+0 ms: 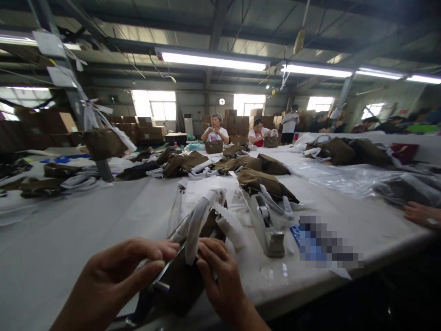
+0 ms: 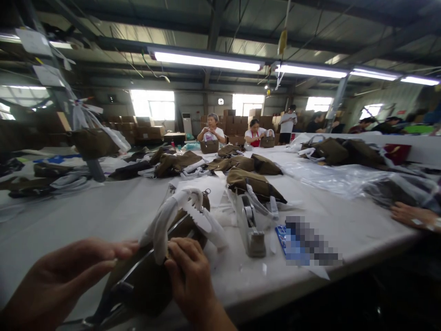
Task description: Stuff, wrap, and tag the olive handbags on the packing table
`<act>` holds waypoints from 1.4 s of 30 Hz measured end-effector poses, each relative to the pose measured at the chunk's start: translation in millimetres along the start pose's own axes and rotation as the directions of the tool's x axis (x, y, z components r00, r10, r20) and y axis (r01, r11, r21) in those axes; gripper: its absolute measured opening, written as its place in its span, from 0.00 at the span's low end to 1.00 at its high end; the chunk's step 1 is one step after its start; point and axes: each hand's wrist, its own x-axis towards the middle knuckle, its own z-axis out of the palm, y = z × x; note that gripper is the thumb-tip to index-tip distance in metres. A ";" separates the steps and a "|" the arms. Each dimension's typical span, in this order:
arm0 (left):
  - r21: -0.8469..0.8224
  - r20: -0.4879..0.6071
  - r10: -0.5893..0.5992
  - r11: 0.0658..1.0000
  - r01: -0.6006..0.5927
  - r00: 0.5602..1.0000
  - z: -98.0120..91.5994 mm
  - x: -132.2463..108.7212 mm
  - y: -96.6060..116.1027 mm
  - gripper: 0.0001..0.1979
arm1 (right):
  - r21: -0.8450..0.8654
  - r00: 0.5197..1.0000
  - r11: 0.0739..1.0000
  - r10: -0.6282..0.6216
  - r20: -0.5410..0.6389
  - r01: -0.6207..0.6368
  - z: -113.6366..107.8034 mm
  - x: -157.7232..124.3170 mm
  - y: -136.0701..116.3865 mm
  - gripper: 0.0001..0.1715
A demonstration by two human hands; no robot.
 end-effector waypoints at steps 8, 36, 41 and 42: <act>0.093 0.386 0.160 0.973 -0.211 0.908 41.7 14.0 3.4 0.14 | -0.122 0.993 0.992 0.029 -0.119 -0.043 5.9 -0.9 2.1 0.13; 0.368 0.298 0.482 0.738 -0.565 0.824 53.4 23.4 -20.8 0.10 | 0.821 0.667 0.184 0.689 0.284 -0.540 -1.1 5.9 -11.8 0.21; 0.372 0.288 0.494 0.732 -0.571 0.820 49.9 24.1 -20.8 0.13 | 0.841 0.568 0.025 0.748 0.343 -0.540 4.9 4.8 -18.4 0.24; 0.378 0.295 0.491 0.728 -0.572 0.820 49.4 24.4 -20.2 0.13 | 0.839 0.565 0.026 0.751 0.342 -0.543 5.7 3.8 -18.3 0.24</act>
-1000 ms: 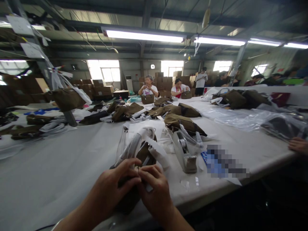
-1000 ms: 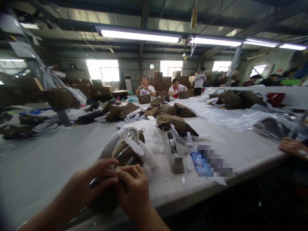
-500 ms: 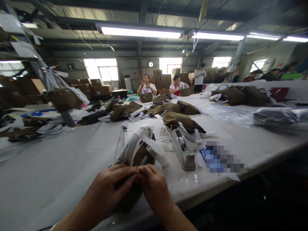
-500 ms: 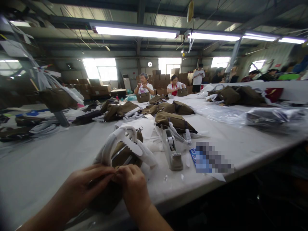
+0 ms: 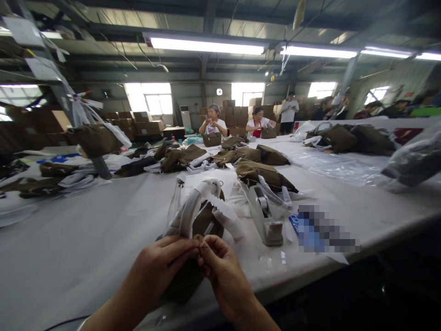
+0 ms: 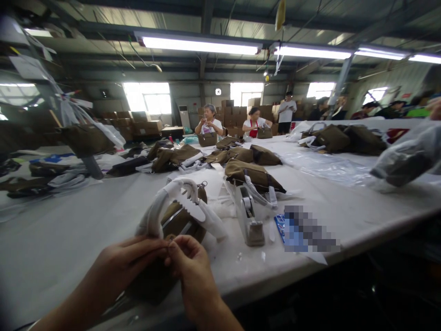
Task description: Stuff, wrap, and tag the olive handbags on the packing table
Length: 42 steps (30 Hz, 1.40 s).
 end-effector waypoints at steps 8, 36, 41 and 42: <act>0.101 0.033 0.022 0.995 -0.025 0.999 -0.7 3.5 0.9 0.17 | -0.114 0.984 0.978 -0.175 0.022 0.176 -2.4 1.7 2.2 0.17; -0.063 -0.033 -0.133 0.989 0.131 0.991 -6.6 -1.4 5.4 0.08 | -0.375 0.943 0.867 -0.323 0.077 0.328 -2.1 2.1 -2.5 0.11; -0.013 -0.008 -0.118 0.993 0.118 0.993 -7.9 1.1 8.8 0.07 | -0.458 0.935 0.821 -0.348 0.071 0.341 0.1 0.7 -5.2 0.11; -0.010 -0.001 -0.116 0.993 0.116 0.993 -7.9 0.7 8.4 0.07 | -0.462 0.932 0.815 -0.355 0.077 0.349 0.5 0.8 -5.8 0.10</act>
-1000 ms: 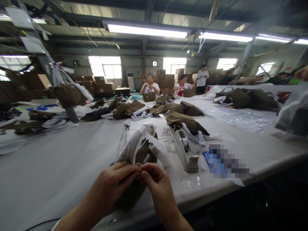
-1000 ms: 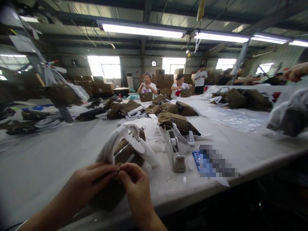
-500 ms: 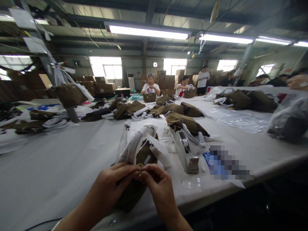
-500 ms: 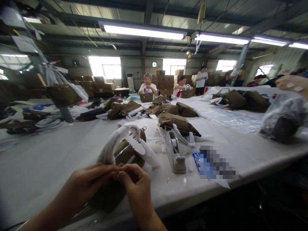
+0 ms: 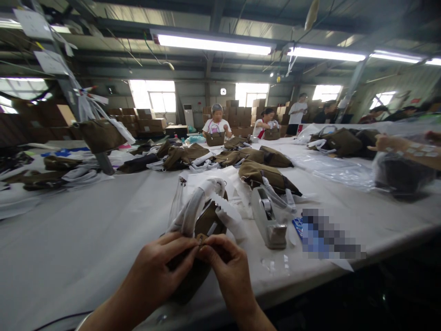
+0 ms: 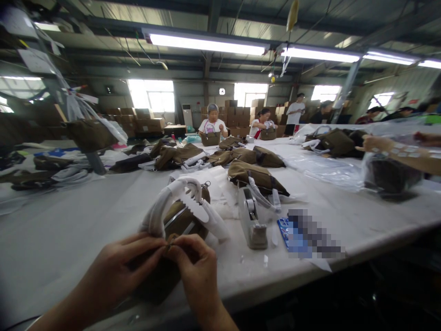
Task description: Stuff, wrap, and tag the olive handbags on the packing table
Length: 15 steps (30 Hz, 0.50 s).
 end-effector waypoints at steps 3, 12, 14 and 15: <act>0.009 0.019 0.010 1.000 -0.010 1.000 0.4 -1.5 -1.9 0.08 | -0.027 0.999 0.999 -0.044 -0.001 0.044 0.3 1.2 -0.8 0.08; 0.067 0.027 0.048 0.996 -0.050 0.998 -0.2 -0.8 -2.1 0.09 | -0.070 0.996 0.994 -0.083 -0.016 0.082 -0.7 -0.2 2.6 0.06; 0.072 0.032 0.047 0.996 -0.049 0.998 0.2 -0.2 -2.3 0.09 | -0.067 0.997 0.995 -0.073 -0.015 0.072 -0.8 -0.5 3.5 0.07; 0.075 0.037 0.045 0.996 -0.047 0.998 0.4 0.1 -2.5 0.09 | -0.071 0.997 0.995 -0.072 -0.014 0.071 -0.8 -0.5 3.9 0.07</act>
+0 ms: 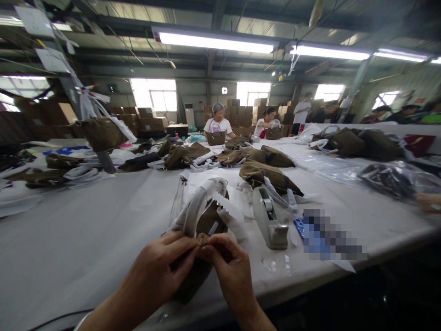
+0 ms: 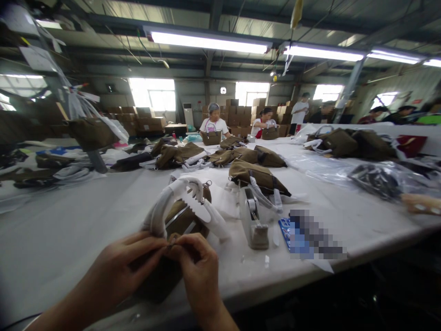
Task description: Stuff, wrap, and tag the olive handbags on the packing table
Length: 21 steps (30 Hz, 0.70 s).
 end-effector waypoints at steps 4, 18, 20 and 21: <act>0.011 0.032 0.005 1.000 -0.005 0.999 0.6 0.0 -1.2 0.09 | -0.056 0.999 0.998 -0.039 0.001 0.039 -0.3 0.0 1.1 0.05; -0.025 0.043 0.002 1.000 -0.001 0.999 4.0 -1.9 -3.2 0.09 | -0.270 0.951 0.913 -0.305 0.048 0.307 0.2 2.6 -3.0 0.10; -0.045 0.033 -0.015 0.999 0.016 0.999 4.7 -1.4 -6.3 0.09 | -0.273 0.955 0.917 -0.293 0.036 0.291 0.8 2.8 -1.9 0.09; -0.056 0.035 -0.023 0.998 0.025 0.999 4.3 -1.0 -8.2 0.09 | -0.274 0.959 0.920 -0.281 0.037 0.280 0.9 3.2 -1.4 0.08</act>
